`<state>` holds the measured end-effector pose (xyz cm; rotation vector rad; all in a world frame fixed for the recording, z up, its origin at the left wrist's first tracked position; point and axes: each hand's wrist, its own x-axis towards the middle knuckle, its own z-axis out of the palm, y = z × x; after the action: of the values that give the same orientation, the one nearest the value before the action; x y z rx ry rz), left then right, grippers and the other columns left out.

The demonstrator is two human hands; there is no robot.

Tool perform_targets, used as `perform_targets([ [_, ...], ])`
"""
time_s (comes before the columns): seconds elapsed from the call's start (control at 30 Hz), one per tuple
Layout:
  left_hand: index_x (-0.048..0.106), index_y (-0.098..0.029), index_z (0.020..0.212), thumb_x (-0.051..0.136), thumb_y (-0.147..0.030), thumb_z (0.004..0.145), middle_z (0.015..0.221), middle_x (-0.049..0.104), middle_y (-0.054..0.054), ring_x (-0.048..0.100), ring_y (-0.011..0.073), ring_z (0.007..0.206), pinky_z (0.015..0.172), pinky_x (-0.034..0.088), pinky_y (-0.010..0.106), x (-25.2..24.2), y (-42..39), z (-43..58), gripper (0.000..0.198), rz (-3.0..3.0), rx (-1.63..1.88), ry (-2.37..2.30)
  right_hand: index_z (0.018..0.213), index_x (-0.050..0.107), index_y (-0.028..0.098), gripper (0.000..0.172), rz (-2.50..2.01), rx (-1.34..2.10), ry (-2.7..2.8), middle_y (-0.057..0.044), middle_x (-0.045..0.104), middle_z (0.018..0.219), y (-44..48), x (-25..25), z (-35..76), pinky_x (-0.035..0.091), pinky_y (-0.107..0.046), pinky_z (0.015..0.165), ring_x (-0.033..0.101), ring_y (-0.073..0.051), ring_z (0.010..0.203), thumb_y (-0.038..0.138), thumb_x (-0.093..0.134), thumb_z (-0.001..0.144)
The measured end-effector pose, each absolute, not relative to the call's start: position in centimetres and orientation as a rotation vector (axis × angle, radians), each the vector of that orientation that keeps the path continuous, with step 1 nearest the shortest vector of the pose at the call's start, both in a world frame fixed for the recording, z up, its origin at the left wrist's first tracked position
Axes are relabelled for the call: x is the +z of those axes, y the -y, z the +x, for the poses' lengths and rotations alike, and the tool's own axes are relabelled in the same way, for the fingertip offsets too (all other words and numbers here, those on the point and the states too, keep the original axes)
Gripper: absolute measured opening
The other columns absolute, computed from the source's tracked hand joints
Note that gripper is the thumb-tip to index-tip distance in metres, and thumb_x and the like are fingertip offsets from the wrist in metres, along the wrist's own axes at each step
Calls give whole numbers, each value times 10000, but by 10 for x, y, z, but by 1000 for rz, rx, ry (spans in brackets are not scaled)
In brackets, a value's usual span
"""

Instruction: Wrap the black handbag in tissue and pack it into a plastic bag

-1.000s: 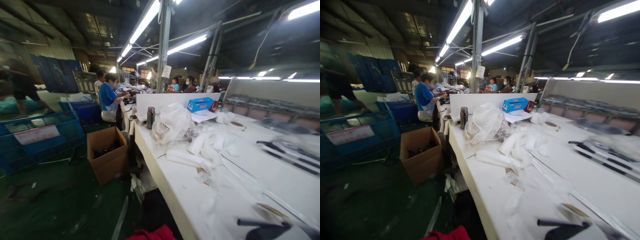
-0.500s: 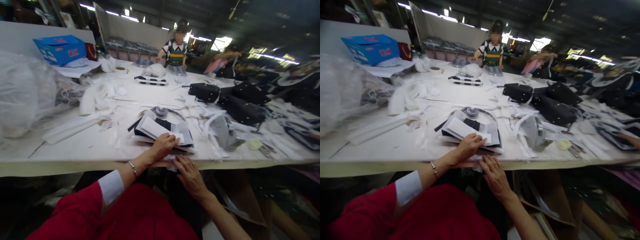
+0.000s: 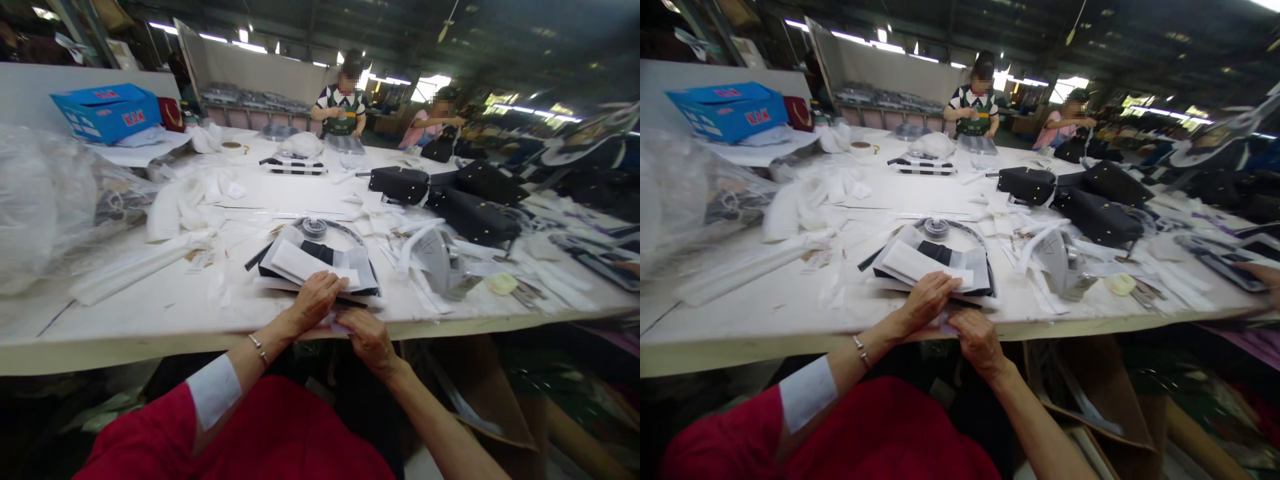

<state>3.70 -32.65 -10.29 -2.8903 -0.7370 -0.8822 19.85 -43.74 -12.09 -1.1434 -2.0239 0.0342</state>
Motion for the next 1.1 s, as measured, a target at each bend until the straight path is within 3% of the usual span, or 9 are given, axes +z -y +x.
perform_targets([
  [0.23,558,-174,967,447,-132,935,897,613,52,572,210,910,888,490,363,-106,326,40,123,-2824,-1006,767,1008,685,208,324,-1096,-73,2098,-51,738,926,447,-106,190,546,-357,924,690,-174,913,40,426,910],
  [0.3,559,-173,969,438,-137,946,920,626,52,576,200,931,915,476,356,-109,327,40,128,-2806,-1056,746,992,680,213,297,-1100,-125,2130,-45,738,926,447,-95,190,520,-383,967,686,-175,936,40,451,915],
  [0.43,576,-172,990,462,-164,959,994,657,53,585,188,1004,974,440,357,-112,332,39,118,-2759,-1153,729,970,666,215,248,-1089,-269,2153,-67,717,1103,436,-73,194,450,-455,1063,609,-214,1165,50,489,915],
  [0.53,589,-174,1051,503,-186,952,993,677,48,590,192,1029,955,443,358,-110,337,38,132,-2747,-1225,769,977,647,202,235,-1104,-234,2181,-69,711,1120,422,-62,198,426,-436,1095,605,-203,1176,53,472,930],
  [0.73,594,-198,1169,571,-131,855,1147,639,75,574,205,1081,967,455,374,-98,345,25,322,-2985,-1295,810,957,655,201,214,-1351,-76,2276,-70,729,979,405,-46,206,520,-270,866,682,-171,924,95,470,940],
  [0.93,603,-200,1154,667,-259,851,1019,662,67,602,221,1000,934,479,401,-92,349,29,316,-2994,-1381,998,924,679,206,157,-1559,100,2308,-61,725,1064,385,-30,212,475,-230,767,674,-169,927,177,524,936],
  [1.1,462,-167,1308,592,-310,926,968,686,69,634,219,920,870,509,396,-101,346,41,428,-2812,-1482,1138,720,673,207,200,-1785,288,2288,-7,693,732,364,-20,212,399,-236,648,613,-140,686,222,588,900],
])
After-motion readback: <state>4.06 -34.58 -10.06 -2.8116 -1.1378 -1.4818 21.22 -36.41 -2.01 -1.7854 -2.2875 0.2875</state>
